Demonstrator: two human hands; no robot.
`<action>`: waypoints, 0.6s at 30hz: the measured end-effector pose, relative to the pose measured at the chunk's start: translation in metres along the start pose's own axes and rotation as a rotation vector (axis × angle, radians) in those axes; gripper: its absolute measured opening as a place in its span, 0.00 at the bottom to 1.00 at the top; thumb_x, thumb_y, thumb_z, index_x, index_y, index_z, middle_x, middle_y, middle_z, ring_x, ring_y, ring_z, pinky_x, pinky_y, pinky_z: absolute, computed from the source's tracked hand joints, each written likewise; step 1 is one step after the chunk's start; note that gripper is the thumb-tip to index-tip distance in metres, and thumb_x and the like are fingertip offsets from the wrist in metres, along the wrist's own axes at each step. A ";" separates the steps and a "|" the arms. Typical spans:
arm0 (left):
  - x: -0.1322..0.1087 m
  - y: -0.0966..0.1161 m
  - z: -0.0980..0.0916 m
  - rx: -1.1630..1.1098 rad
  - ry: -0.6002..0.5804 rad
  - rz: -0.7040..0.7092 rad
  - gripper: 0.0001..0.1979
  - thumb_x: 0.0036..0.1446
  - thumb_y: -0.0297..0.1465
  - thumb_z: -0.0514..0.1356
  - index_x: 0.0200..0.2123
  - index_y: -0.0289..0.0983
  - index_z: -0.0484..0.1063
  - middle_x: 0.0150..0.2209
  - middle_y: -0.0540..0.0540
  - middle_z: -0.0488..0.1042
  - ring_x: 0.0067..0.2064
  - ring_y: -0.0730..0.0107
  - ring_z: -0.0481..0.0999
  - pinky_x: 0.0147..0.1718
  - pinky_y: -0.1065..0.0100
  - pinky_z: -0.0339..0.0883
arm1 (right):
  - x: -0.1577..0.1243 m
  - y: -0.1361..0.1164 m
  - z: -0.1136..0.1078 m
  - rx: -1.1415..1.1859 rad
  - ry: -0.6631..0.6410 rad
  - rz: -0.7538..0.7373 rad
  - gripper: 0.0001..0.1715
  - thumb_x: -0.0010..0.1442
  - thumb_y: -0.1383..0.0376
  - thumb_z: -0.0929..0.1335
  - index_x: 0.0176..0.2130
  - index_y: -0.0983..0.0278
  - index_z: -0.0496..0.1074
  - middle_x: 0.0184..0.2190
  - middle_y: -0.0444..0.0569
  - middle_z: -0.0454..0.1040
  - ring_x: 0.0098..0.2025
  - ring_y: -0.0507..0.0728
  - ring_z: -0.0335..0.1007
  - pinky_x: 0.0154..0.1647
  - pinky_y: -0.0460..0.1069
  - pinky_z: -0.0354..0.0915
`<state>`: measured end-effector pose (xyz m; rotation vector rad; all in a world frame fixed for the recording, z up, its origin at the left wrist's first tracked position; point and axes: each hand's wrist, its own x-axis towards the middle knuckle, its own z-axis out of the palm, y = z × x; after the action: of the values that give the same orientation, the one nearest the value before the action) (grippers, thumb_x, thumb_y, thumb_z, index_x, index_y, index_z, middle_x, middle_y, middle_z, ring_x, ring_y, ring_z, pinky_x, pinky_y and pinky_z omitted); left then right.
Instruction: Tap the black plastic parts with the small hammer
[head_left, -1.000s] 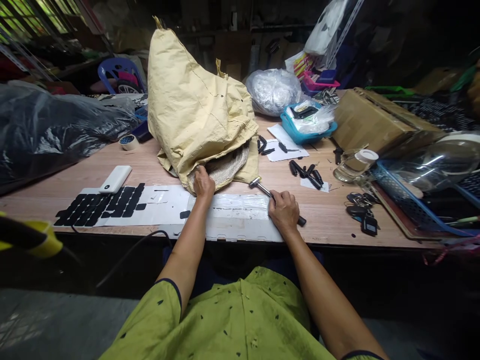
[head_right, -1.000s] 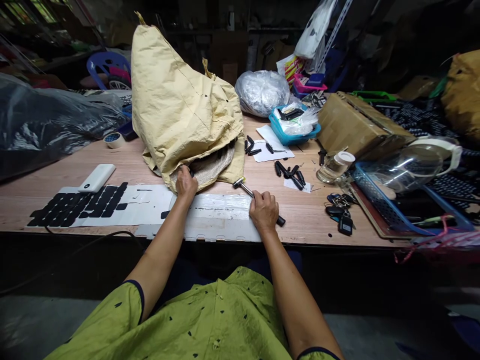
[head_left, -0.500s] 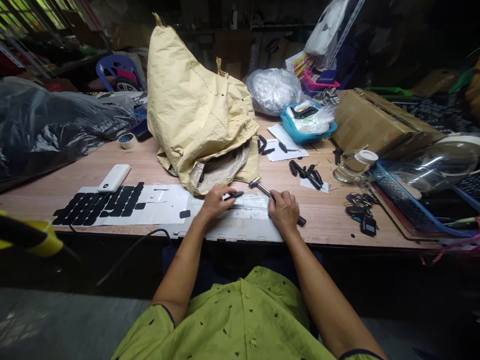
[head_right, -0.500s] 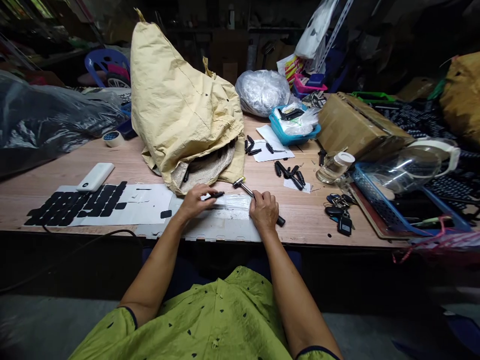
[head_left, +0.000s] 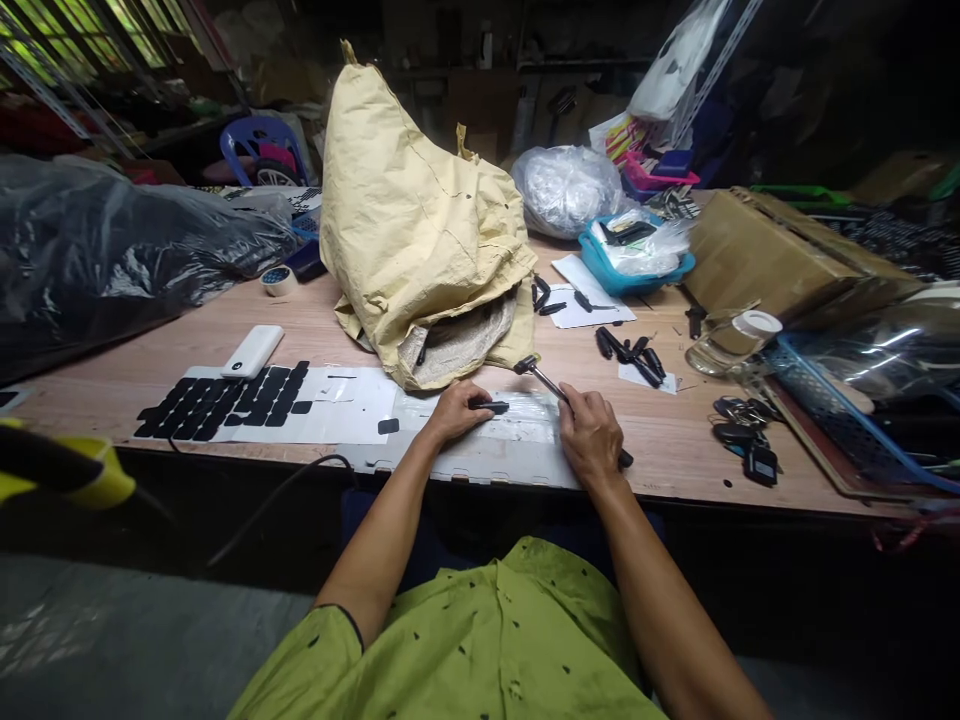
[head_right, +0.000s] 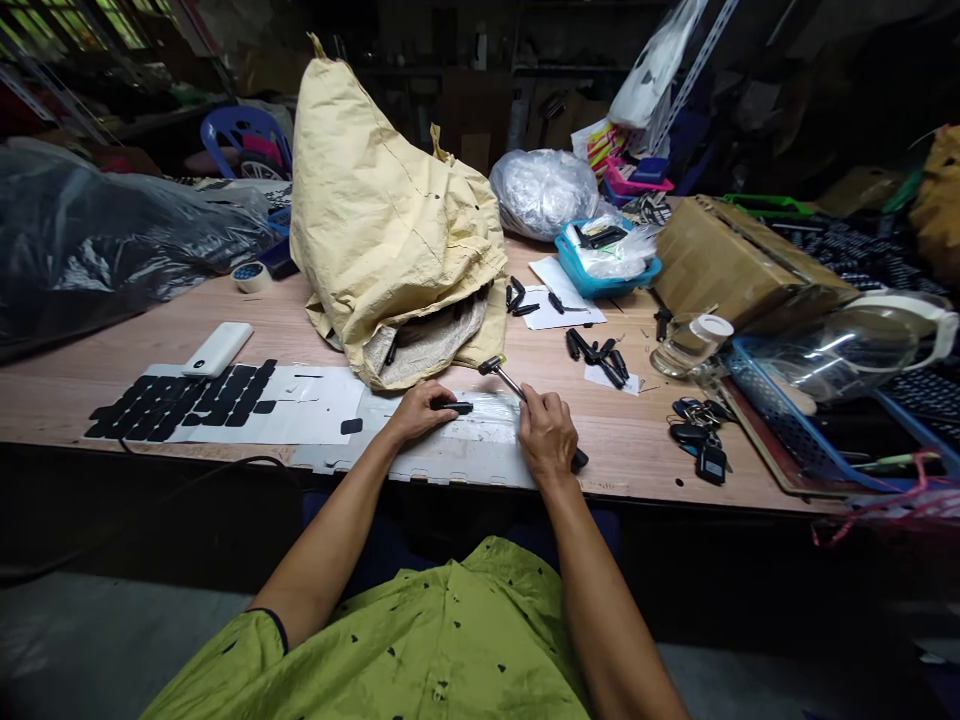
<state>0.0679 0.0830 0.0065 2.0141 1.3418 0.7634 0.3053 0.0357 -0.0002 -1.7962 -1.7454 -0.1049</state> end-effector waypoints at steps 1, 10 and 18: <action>0.000 0.000 0.001 -0.006 0.002 0.005 0.08 0.50 0.28 0.70 0.37 0.38 0.81 0.36 0.48 0.78 0.42 0.62 0.74 0.45 0.62 0.67 | -0.005 -0.004 -0.005 0.047 0.012 0.005 0.20 0.67 0.64 0.63 0.54 0.59 0.77 0.37 0.51 0.72 0.39 0.58 0.67 0.38 0.50 0.61; 0.001 -0.001 0.005 -0.054 -0.013 -0.015 0.08 0.49 0.27 0.70 0.35 0.39 0.82 0.35 0.49 0.78 0.41 0.64 0.73 0.44 0.64 0.66 | -0.050 -0.038 -0.021 0.447 -0.104 -0.100 0.22 0.70 0.60 0.60 0.55 0.57 0.76 0.40 0.51 0.78 0.42 0.57 0.75 0.43 0.50 0.71; 0.002 0.001 0.004 -0.067 -0.016 -0.037 0.05 0.48 0.27 0.70 0.32 0.39 0.82 0.32 0.50 0.76 0.39 0.66 0.72 0.43 0.66 0.66 | -0.055 -0.037 -0.016 0.332 -0.164 -0.075 0.22 0.70 0.61 0.59 0.55 0.57 0.77 0.34 0.49 0.75 0.37 0.56 0.73 0.38 0.49 0.69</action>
<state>0.0724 0.0838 0.0049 1.9347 1.3237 0.7643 0.2697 -0.0228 0.0003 -1.5330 -1.8200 0.2926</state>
